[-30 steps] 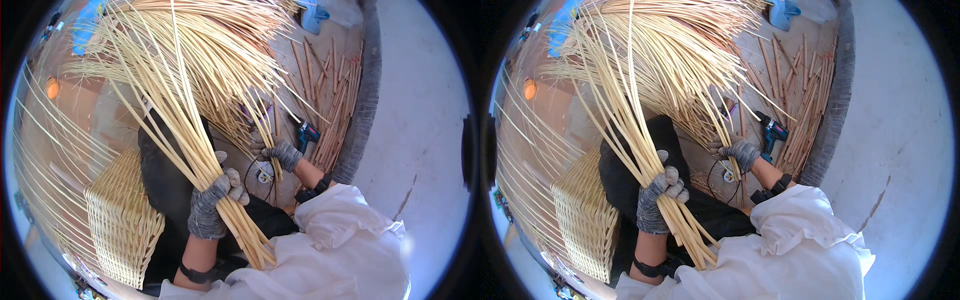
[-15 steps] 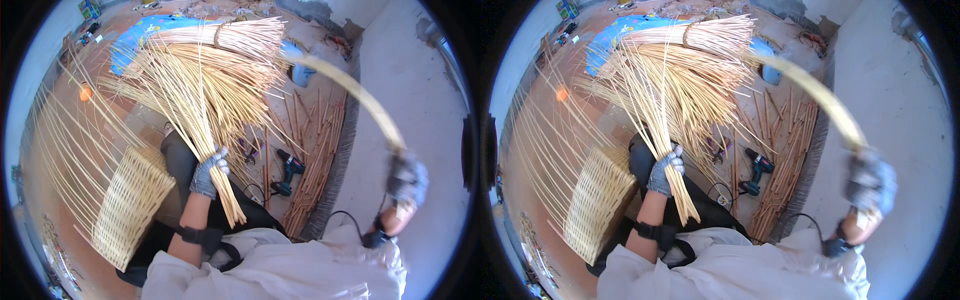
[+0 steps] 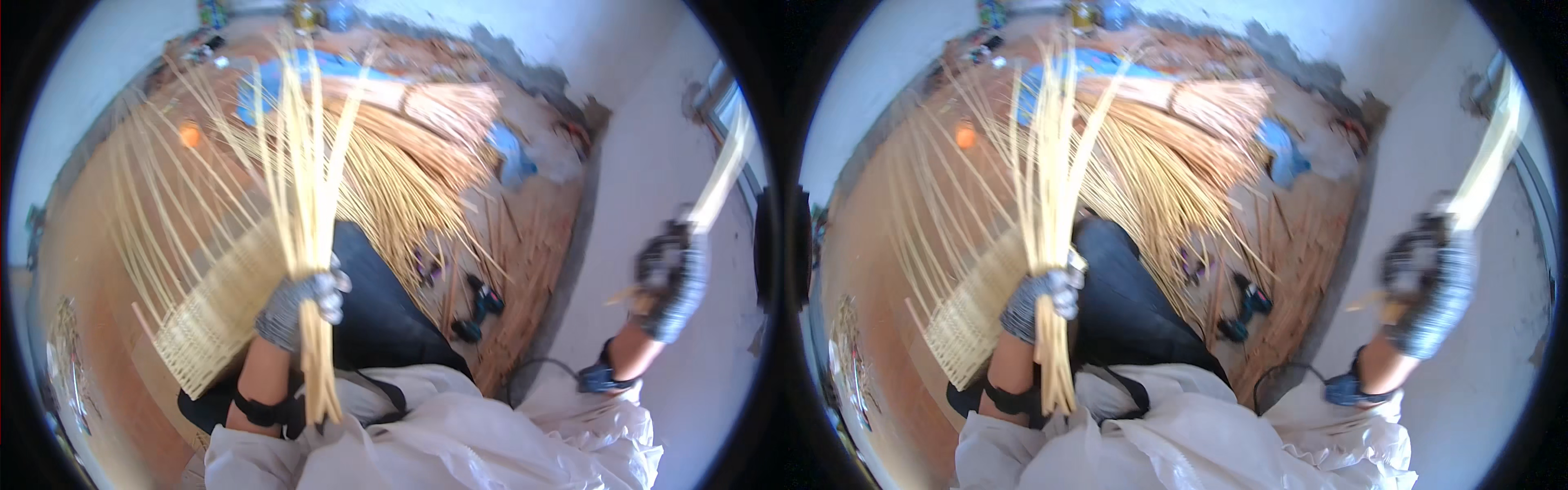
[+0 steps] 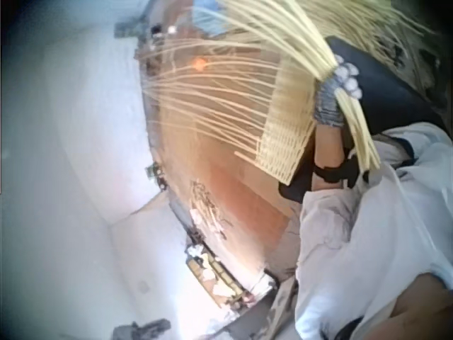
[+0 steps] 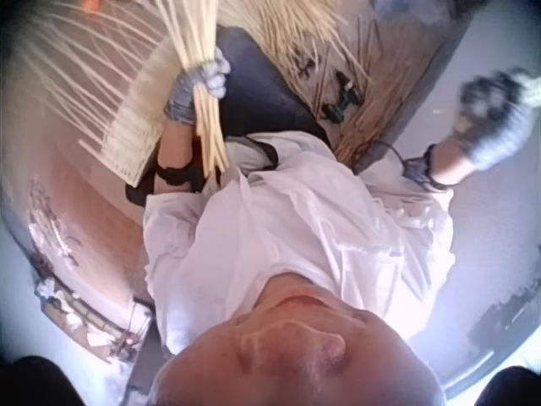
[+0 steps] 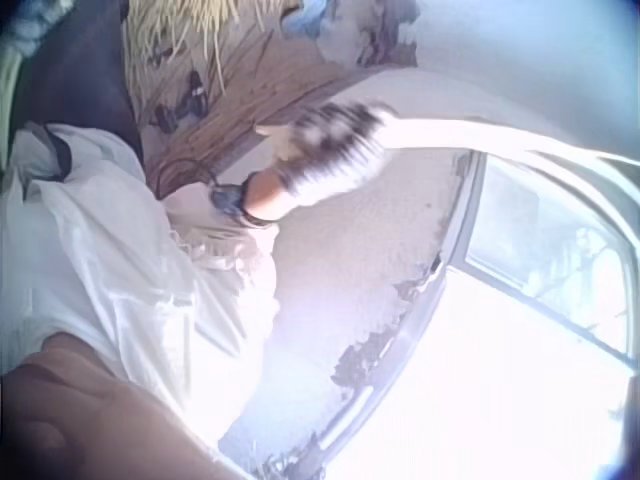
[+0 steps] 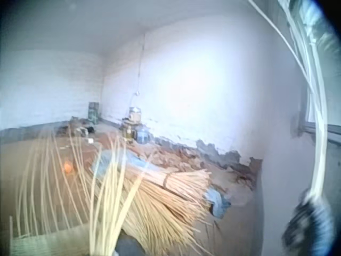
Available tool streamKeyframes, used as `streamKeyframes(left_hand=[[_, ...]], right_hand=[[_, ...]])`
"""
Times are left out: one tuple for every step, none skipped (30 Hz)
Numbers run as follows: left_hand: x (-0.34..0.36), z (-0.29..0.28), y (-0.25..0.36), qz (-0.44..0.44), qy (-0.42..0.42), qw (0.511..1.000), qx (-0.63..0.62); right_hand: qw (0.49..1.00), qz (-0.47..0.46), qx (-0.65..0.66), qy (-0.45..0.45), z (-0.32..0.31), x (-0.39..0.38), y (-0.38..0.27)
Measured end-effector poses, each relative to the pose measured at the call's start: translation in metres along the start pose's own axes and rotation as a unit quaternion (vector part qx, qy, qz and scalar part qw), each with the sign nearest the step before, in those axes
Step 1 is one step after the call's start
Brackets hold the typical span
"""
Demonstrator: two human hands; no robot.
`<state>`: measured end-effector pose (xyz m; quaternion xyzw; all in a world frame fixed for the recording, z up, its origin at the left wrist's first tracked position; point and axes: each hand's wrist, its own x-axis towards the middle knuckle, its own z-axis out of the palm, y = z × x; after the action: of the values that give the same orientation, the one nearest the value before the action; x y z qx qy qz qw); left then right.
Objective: The recorder is weaving a basket using long flexible strips of wood or wicker in an indoor workshop.
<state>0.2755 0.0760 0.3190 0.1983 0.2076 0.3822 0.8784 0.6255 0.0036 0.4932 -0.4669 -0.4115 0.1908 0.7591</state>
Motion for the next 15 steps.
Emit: streamKeyframes(left_hand=[[-0.011, 0.007, -0.002, 0.042, 0.053, 0.994, 0.085], [-0.022, 0.020, -0.001, 0.068, 0.080, 0.985, 0.140], [-0.029, 0.024, -0.002, 0.073, 0.081, 0.974, 0.200], [-0.029, 0.027, 0.000, 0.075, 0.079, 0.959, 0.261], [-0.028, 0.030, 0.000, 0.110, 0.052, 0.935, 0.333], [-0.026, 0.035, -0.003, 0.137, 0.024, 0.904, 0.403], [-0.029, 0.048, -0.001, 0.136, 0.008, 0.912, 0.386], [-0.034, 0.047, -0.002, 0.134, 0.018, 0.897, 0.421], [-0.047, 0.044, 0.004, 0.106, 0.039, 0.858, 0.502], [-0.061, 0.039, 0.009, 0.072, 0.057, 0.812, 0.577], [-0.076, 0.027, 0.011, 0.046, 0.048, 0.855, 0.514], [-0.102, 0.020, 0.004, 0.007, 0.129, 0.831, 0.541], [-0.130, 0.016, 0.003, 0.043, 0.175, 0.642, 0.745], [-0.164, -0.020, -0.012, 0.076, 0.238, 0.519, 0.817], [-0.195, -0.025, -0.010, -0.026, 0.234, 0.579, 0.781]], right_hand=[[0.998, 0.034, -0.039, -0.019, 0.016, -0.010, 0.024], [0.996, 0.067, -0.003, -0.060, 0.040, -0.034, 0.046], [0.991, 0.114, -0.025, -0.066, 0.060, -0.060, 0.061], [0.975, 0.190, 0.034, -0.109, 0.075, -0.088, 0.076], [0.931, 0.307, 0.134, -0.146, 0.091, -0.117, 0.087], [0.846, 0.420, 0.254, -0.209, 0.096, -0.148, 0.122], [0.801, 0.454, 0.278, -0.276, 0.106, -0.190, 0.148], [0.939, 0.128, 0.139, -0.289, 0.135, -0.244, 0.172], [0.863, -0.016, 0.003, -0.506, 0.134, -0.261, 0.176], [0.710, -0.164, -0.133, -0.672, 0.134, -0.272, 0.176], [0.588, -0.122, -0.156, -0.784, 0.149, -0.264, 0.158], [0.447, -0.080, -0.177, -0.873, 0.163, -0.254, 0.141], [0.282, -0.168, -0.247, -0.912, 0.174, -0.231, 0.088], [0.398, -0.240, -0.109, -0.879, 0.169, -0.220, 0.074], [0.495, -0.297, 0.043, -0.816, 0.165, -0.216, 0.066]])
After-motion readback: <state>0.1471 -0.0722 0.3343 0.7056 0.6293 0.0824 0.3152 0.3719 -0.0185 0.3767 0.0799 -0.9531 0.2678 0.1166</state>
